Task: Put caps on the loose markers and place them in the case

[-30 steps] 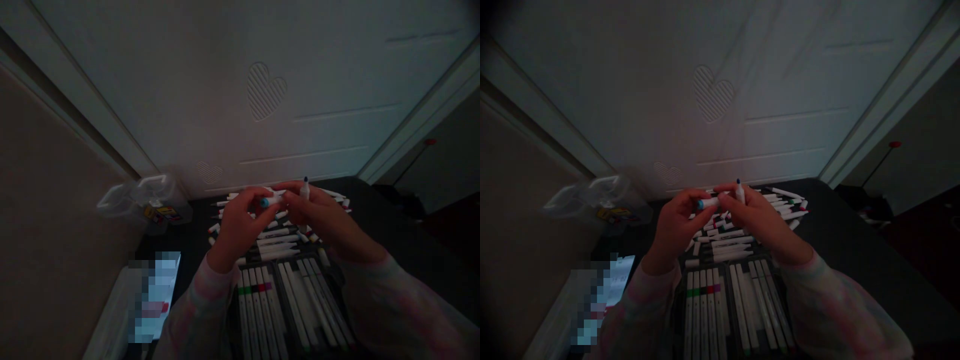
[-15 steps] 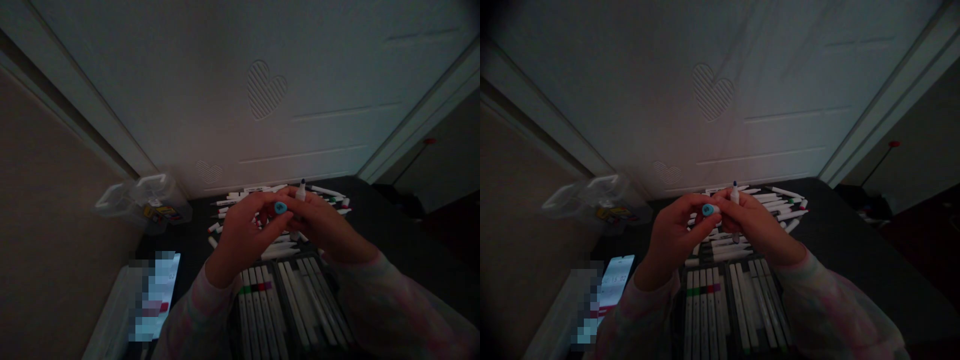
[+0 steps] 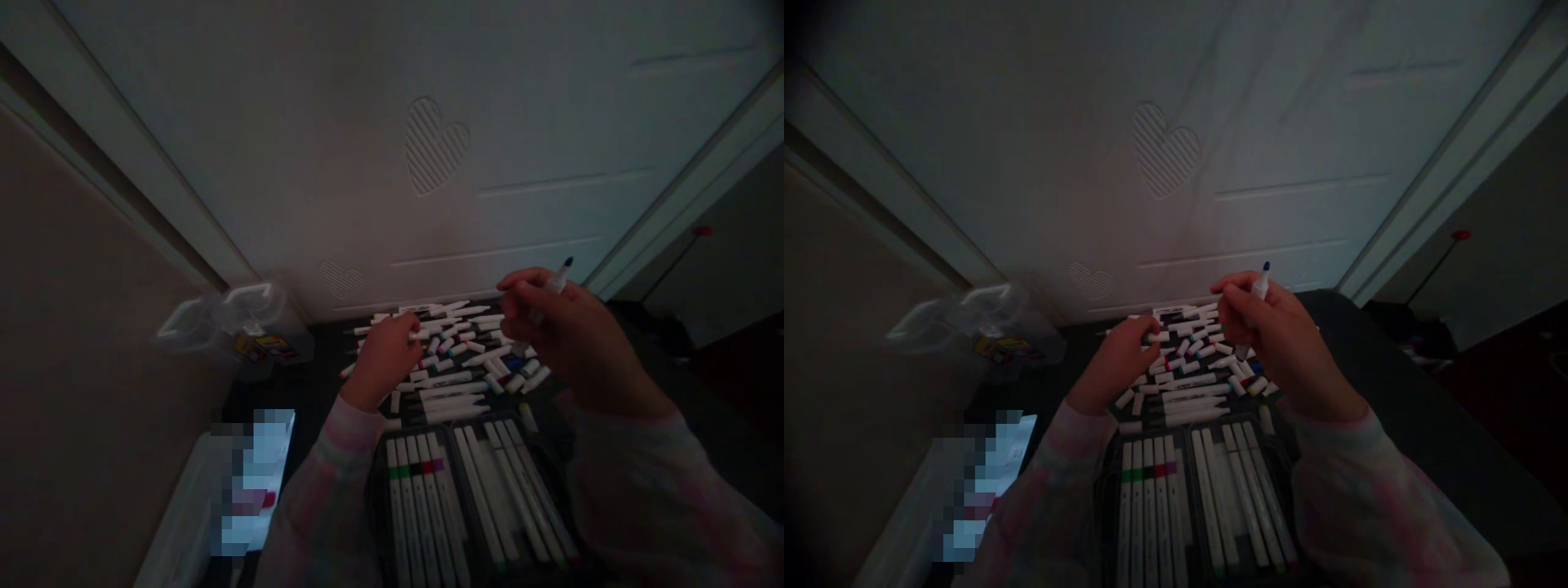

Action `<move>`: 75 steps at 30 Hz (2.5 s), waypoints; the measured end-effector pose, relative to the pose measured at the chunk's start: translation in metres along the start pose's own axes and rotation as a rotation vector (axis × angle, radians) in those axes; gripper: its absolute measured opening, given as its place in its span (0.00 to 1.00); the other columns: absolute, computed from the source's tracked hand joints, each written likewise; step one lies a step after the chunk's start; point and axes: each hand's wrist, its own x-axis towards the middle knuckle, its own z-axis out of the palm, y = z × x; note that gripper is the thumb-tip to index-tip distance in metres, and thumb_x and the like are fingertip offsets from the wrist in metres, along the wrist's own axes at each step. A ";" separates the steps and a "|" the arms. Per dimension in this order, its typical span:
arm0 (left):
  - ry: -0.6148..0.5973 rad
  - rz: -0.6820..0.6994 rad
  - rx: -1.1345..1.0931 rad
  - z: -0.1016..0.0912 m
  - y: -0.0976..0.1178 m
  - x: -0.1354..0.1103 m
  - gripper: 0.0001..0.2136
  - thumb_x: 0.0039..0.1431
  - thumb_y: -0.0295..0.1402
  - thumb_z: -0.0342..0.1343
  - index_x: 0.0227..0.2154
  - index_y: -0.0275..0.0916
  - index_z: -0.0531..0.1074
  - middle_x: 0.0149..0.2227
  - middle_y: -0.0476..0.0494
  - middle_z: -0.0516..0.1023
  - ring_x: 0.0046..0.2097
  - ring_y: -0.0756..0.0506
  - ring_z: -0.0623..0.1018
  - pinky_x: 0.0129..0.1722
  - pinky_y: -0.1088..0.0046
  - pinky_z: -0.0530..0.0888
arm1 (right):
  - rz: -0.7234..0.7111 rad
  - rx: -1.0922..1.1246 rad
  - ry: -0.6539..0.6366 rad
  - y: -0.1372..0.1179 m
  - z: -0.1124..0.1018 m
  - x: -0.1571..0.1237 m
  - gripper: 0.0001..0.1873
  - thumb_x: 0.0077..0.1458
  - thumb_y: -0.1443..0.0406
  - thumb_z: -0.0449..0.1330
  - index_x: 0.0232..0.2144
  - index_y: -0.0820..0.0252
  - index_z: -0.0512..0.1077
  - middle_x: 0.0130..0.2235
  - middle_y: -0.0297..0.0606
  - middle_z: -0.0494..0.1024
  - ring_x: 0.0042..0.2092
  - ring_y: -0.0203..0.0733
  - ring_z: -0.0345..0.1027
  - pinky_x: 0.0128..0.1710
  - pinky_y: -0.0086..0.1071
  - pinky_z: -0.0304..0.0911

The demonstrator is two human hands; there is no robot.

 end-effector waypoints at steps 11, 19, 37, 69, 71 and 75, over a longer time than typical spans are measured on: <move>-0.146 0.003 0.107 0.040 -0.013 0.009 0.10 0.50 0.26 0.49 0.36 0.37 0.69 0.35 0.41 0.75 0.40 0.42 0.73 0.40 0.67 0.67 | 0.001 -0.003 -0.057 0.002 0.004 -0.004 0.03 0.50 0.67 0.55 0.28 0.60 0.69 0.19 0.27 0.60 0.19 0.26 0.49 0.18 0.23 0.45; -0.105 0.059 0.067 0.042 -0.019 0.010 0.09 0.51 0.26 0.49 0.35 0.36 0.71 0.38 0.42 0.75 0.43 0.43 0.71 0.45 0.67 0.66 | 0.000 -0.029 -0.057 0.003 0.003 -0.004 0.04 0.51 0.67 0.55 0.28 0.60 0.69 0.20 0.28 0.60 0.19 0.26 0.49 0.18 0.22 0.45; 0.166 0.011 -0.070 0.023 -0.016 0.011 0.06 0.54 0.28 0.49 0.31 0.36 0.71 0.36 0.43 0.75 0.42 0.44 0.71 0.46 0.67 0.66 | 0.105 -1.570 -0.311 0.080 -0.029 0.056 0.15 0.53 0.66 0.49 0.35 0.67 0.74 0.39 0.53 0.76 0.42 0.49 0.69 0.38 0.31 0.57; 0.040 0.050 -0.893 -0.012 0.022 -0.005 0.11 0.54 0.37 0.52 0.38 0.38 0.71 0.36 0.46 0.77 0.38 0.49 0.75 0.39 0.72 0.71 | 0.107 -0.292 -0.447 0.033 -0.008 0.014 0.15 0.45 0.59 0.62 0.36 0.59 0.70 0.20 0.25 0.59 0.21 0.28 0.51 0.19 0.24 0.46; 0.065 0.090 -0.871 -0.018 0.026 -0.009 0.10 0.53 0.37 0.53 0.36 0.39 0.72 0.35 0.47 0.77 0.37 0.49 0.75 0.38 0.73 0.70 | 0.095 -0.256 -0.452 0.028 -0.007 0.009 0.13 0.44 0.60 0.63 0.34 0.59 0.70 0.20 0.26 0.59 0.22 0.29 0.51 0.20 0.24 0.46; 0.068 0.152 -0.839 -0.025 0.029 -0.012 0.08 0.54 0.36 0.53 0.34 0.39 0.74 0.34 0.48 0.77 0.36 0.50 0.75 0.38 0.74 0.70 | 0.082 -0.258 -0.443 0.023 -0.005 0.004 0.11 0.44 0.61 0.63 0.32 0.58 0.71 0.21 0.27 0.60 0.22 0.29 0.52 0.21 0.25 0.47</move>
